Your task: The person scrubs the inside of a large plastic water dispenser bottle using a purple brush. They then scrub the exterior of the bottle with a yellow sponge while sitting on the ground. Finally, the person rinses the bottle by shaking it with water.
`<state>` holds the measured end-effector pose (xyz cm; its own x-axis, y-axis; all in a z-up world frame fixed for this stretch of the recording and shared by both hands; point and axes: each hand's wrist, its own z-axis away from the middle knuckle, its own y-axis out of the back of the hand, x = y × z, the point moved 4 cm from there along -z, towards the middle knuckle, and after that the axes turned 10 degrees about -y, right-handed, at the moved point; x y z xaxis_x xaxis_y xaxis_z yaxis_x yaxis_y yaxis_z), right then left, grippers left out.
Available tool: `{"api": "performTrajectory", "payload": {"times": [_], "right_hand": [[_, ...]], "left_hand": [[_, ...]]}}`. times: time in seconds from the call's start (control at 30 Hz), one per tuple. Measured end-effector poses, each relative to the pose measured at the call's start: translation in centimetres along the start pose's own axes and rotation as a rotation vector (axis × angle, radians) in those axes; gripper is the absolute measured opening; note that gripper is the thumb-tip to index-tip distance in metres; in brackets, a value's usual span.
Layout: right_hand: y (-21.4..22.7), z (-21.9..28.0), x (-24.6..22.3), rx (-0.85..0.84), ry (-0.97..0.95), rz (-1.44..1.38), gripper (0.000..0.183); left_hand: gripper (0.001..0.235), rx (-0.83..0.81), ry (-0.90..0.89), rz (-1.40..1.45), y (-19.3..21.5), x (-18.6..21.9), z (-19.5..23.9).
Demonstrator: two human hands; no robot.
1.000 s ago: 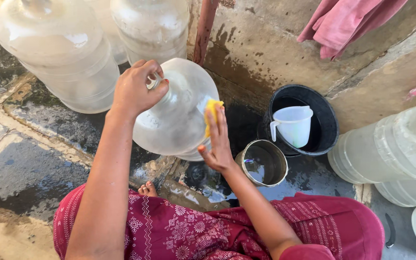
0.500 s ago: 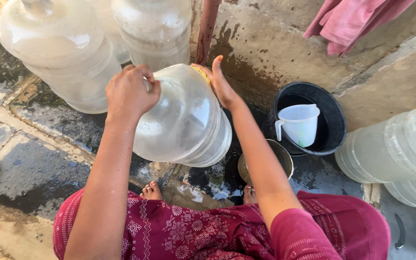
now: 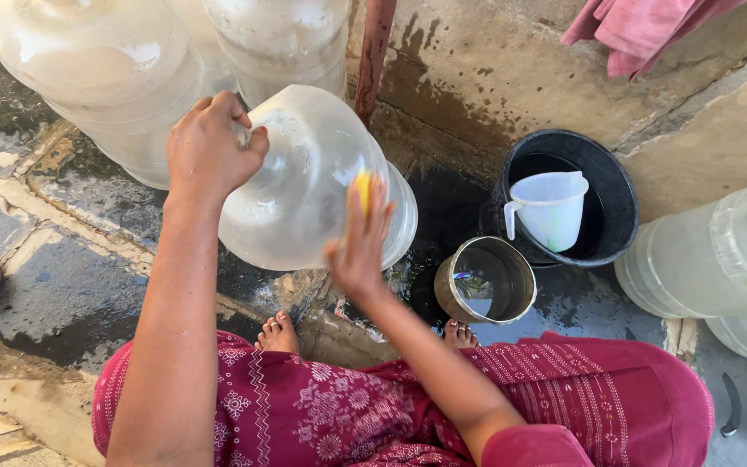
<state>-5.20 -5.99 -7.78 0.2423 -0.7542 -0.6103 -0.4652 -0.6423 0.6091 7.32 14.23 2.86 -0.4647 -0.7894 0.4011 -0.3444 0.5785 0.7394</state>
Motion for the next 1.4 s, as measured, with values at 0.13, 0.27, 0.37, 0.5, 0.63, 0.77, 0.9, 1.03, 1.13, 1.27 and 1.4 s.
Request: {"api": "performTrajectory", "payload": {"times": [0.13, 0.27, 0.37, 0.5, 0.63, 0.77, 0.9, 1.03, 1.13, 1.27, 1.4], "right_hand": [[0.3, -5.2, 1.9, -0.067, -0.195, -0.095, 0.082], [-0.5, -0.5, -0.5, 0.052, 0.006, -0.056, 0.075], [-1.9, 5.2, -1.9, 0.002, 0.167, 0.044, 0.085], [-2.6, 5.7, -0.7, -0.008, 0.071, -0.088, 0.083], [-1.0, -4.6, 2.9, 0.059, -0.228, -0.268, 0.064], [0.4, -8.9, 0.3, -0.023, -0.071, 0.044, 0.067], [-0.2, -3.3, -5.5, -0.393, 0.351, 0.306, 0.11], [0.7, -3.5, -5.5, -0.37, 0.35, 0.329, 0.112], [1.0, -9.2, -0.6, -0.245, 0.215, 0.454, 0.088], [0.2, -13.2, 7.8, -0.39, -0.221, -0.079, 0.073], [-0.3, -6.7, 9.5, -0.208, -0.158, -0.308, 0.081]], "left_hand": [[0.026, -0.03, 0.059, 0.009, -0.5, 0.3, 0.1], [0.025, 0.05, 0.101, -0.077, -1.4, 0.3, -0.4], [0.025, 0.061, 0.111, -0.08, -1.7, 0.0, -0.6], [0.031, 0.037, 0.042, -0.063, -1.6, 0.0, -0.4], [0.032, -0.02, 0.04, -0.013, -1.2, 0.1, -0.3], [0.031, 0.015, 0.055, -0.027, -1.4, 0.6, -0.5], [0.029, 0.071, 0.014, -0.049, -1.8, 1.5, -0.5], [0.028, 0.045, -0.07, -0.034, -1.3, 1.9, -0.6], [0.026, 0.011, -0.12, 0.037, -0.9, 2.1, -0.1], [0.021, 0.042, -0.098, 0.047, -0.6, 1.8, -0.1], [0.02, 0.0, -0.033, -0.041, -0.7, 0.5, -0.3]]}}
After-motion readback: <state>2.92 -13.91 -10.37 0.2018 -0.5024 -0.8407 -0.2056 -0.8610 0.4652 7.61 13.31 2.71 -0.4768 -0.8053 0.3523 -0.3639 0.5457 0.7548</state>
